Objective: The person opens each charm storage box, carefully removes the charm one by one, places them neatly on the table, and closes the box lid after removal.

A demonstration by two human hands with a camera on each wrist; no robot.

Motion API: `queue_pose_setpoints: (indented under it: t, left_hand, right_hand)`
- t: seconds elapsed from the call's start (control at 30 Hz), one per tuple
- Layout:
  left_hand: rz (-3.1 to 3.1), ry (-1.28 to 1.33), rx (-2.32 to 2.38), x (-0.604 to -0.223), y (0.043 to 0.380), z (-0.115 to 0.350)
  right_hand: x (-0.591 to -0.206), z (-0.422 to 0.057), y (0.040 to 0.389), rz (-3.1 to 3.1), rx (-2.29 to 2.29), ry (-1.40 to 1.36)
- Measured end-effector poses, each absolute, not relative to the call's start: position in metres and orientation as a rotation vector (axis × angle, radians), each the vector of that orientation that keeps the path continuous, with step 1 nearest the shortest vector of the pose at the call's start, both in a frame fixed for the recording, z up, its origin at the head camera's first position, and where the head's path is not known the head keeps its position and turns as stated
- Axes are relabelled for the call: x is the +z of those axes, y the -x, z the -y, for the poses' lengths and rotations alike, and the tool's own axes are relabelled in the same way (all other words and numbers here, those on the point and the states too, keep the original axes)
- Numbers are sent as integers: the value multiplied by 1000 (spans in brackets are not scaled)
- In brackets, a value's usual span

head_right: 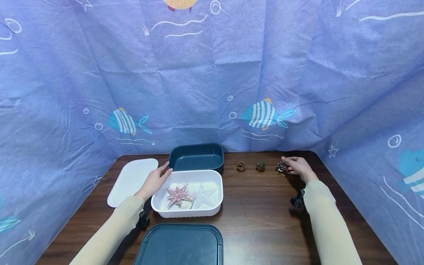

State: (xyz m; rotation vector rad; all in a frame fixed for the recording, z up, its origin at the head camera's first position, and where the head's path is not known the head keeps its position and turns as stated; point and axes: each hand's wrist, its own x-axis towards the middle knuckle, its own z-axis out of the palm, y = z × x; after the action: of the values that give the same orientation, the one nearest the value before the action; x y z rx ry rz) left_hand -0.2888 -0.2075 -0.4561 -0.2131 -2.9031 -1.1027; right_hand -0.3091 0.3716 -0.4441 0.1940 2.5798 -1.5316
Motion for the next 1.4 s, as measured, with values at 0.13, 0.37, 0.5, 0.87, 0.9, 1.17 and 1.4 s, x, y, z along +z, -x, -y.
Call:
queue_pose_setpoints:
  t: [0.13,0.37,0.5,0.87,0.9,1.17,1.4]
  left_hand:
    - [2900,214,-1096,-456,289,208]
    - [2899,236,-1051,-455,290,210]
    - [2901,239,-1027,-455,288,212]
    - [2894,243,-1014,-454,286,213]
    - [2892,247,-1012,-454,287,212]
    - [2883,264,-997,-450,287,210]
    - [2891,262,-996,-454,285,206]
  right_hand:
    - [-435,-369,307,-2705,-1555,-217]
    - [-415,-360,308,-2829,-1569,-237]
    - [-399,-349,316,-2824,-1573,-178]
    - [-356,-280,340,-2788,-1549,70]
    - [-351,-273,341,-2779,-1543,100]
    - [-322,-217,348,-2741,-1481,311]
    - [-314,-172,343,-2724,-1398,483]
